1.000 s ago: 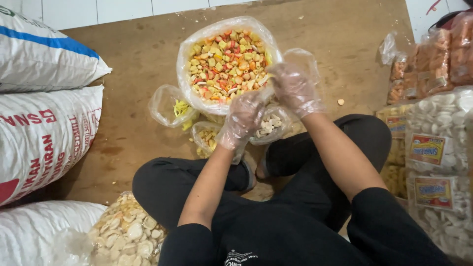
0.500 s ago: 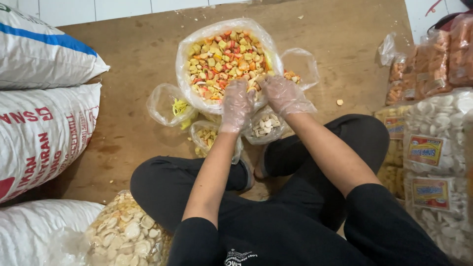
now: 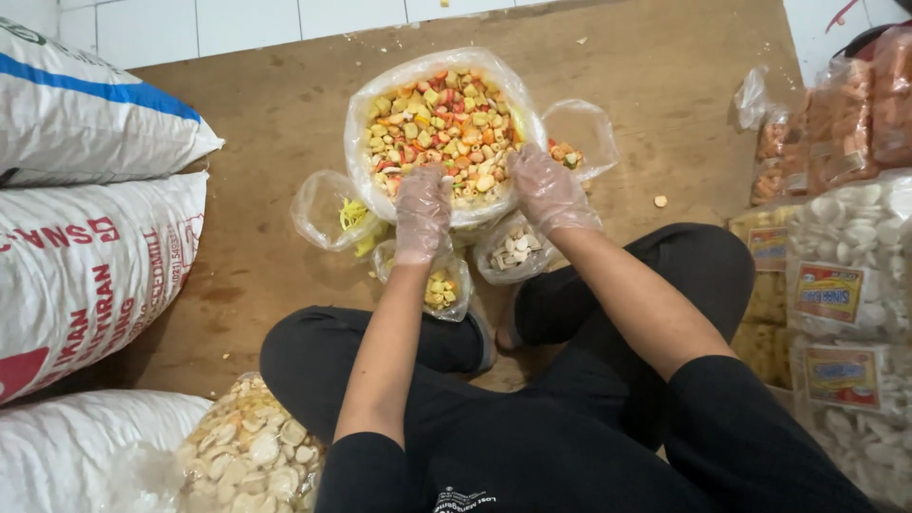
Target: The person is sorting and transferring mixed snacks from a large central bowl into smaller plastic bags while sitting on the floor.
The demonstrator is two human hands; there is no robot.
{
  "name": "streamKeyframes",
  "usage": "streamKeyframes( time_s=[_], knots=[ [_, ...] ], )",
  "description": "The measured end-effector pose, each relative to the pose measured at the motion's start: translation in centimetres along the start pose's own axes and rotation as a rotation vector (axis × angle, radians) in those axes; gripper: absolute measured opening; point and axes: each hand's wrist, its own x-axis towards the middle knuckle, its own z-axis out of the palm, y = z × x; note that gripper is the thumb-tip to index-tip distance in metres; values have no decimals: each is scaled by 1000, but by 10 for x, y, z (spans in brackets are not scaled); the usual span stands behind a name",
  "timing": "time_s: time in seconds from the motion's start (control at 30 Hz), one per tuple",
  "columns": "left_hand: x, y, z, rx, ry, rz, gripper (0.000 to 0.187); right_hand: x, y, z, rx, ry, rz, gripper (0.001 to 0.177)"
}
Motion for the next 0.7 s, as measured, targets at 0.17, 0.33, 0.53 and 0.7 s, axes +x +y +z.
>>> streamKeyframes(
  time_s=[0.17, 0.33, 0.53, 0.7],
  knots=[
    [3, 11, -10, -155, 21, -34, 11, -3, 27, 10, 489, 178, 30, 17],
    [1, 39, -35, -385, -10, -59, 13, 3, 31, -1, 850, 122, 33, 27],
    [2, 74, -55, -323, -128, 127, 18, -5, 42, -28, 1198, -163, 75, 39],
    [-4, 87, -60, -333, -194, 333, 21, -5, 55, -37, 975, -506, 111, 39]
  ],
)
